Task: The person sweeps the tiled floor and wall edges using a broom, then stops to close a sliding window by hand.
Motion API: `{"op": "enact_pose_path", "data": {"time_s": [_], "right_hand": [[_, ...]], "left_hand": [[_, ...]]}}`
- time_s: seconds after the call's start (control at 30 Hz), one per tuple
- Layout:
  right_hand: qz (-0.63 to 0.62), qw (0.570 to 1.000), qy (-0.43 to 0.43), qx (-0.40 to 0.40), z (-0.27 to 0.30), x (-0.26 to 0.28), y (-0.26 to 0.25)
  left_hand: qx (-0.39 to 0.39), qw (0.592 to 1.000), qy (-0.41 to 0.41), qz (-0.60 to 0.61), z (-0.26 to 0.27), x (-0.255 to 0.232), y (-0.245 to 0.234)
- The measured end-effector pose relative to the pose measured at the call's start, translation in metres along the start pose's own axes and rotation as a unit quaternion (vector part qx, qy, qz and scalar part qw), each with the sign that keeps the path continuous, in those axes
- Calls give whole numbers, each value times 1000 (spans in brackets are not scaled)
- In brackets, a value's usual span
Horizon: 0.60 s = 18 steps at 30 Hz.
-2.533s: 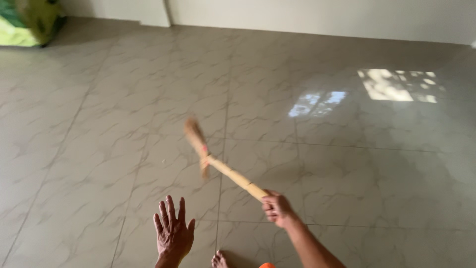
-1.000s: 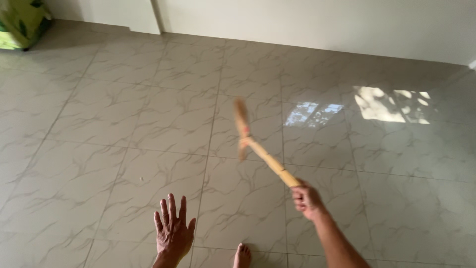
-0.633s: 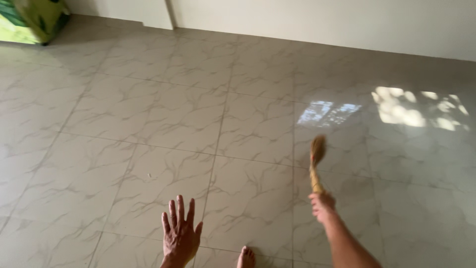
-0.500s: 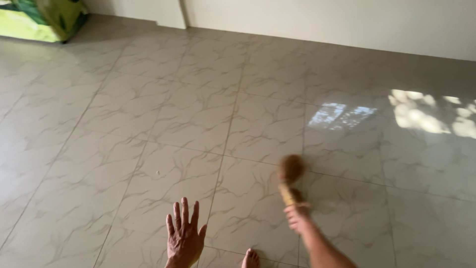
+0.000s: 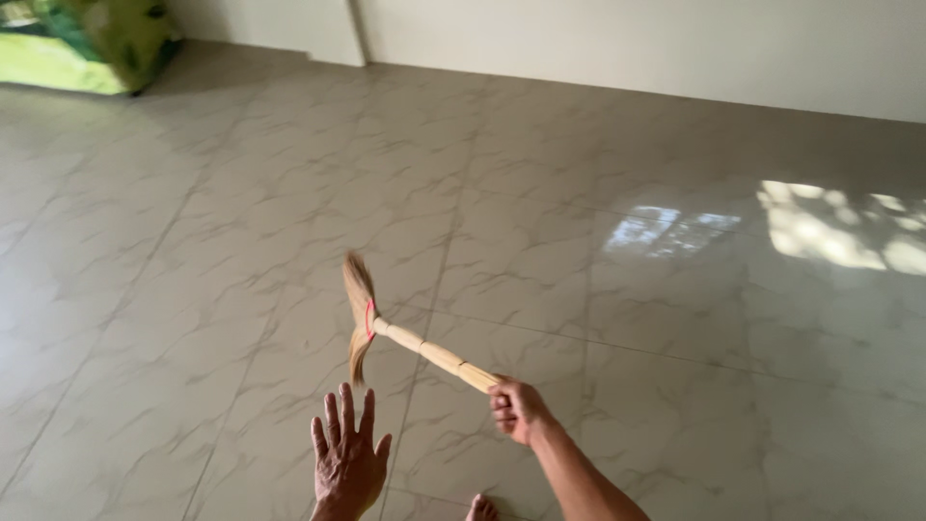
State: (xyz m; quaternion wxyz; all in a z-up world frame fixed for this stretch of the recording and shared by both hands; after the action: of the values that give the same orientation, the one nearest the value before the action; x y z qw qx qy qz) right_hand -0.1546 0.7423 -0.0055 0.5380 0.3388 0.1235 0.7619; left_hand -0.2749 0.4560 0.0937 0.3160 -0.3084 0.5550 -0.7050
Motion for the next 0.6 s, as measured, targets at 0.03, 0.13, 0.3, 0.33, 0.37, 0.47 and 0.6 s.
{"op": "enact_pose_path", "data": {"time_s": [0.03, 0.13, 0.3, 0.33, 0.37, 0.47, 0.6], "right_hand": [[21, 999, -36, 7, 16, 13, -12], [42, 990, -131, -39, 71, 47, -40], [69, 958, -215, -174, 120, 120, -88], [39, 950, -232, -206, 122, 134, -101], [10, 939, -248, -237, 123, 146, -116], [-17, 924, -269, -272, 107, 181, -151], [2, 907, -270, -323, 59, 209, -179]], "left_hand": [[-4, 1000, 4, -4, -5, -5, -2], [-5, 999, 36, -14, -25, -23, -6], [-23, 995, 94, -10, -77, -56, -11], [-15, 995, 97, -4, -86, -61, -11], [-7, 995, 100, 2, -94, -66, -12], [-7, 993, 116, -6, -121, -76, -14], [2, 993, 113, -12, -154, -70, -18]]}}
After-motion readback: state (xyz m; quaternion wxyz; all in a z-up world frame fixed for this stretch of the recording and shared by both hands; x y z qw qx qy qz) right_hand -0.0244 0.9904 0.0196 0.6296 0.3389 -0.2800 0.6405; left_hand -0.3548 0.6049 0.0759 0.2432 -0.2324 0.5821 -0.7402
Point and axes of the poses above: each hand's wrist, its own z-axis away from the middle knuckle, its own y-axis out of the palm, x = y × z, the point moved 1 cm from there along -z, towards the middle knuckle, and after that the axes turned 11 degrees about -z, right-handed, at the moved point
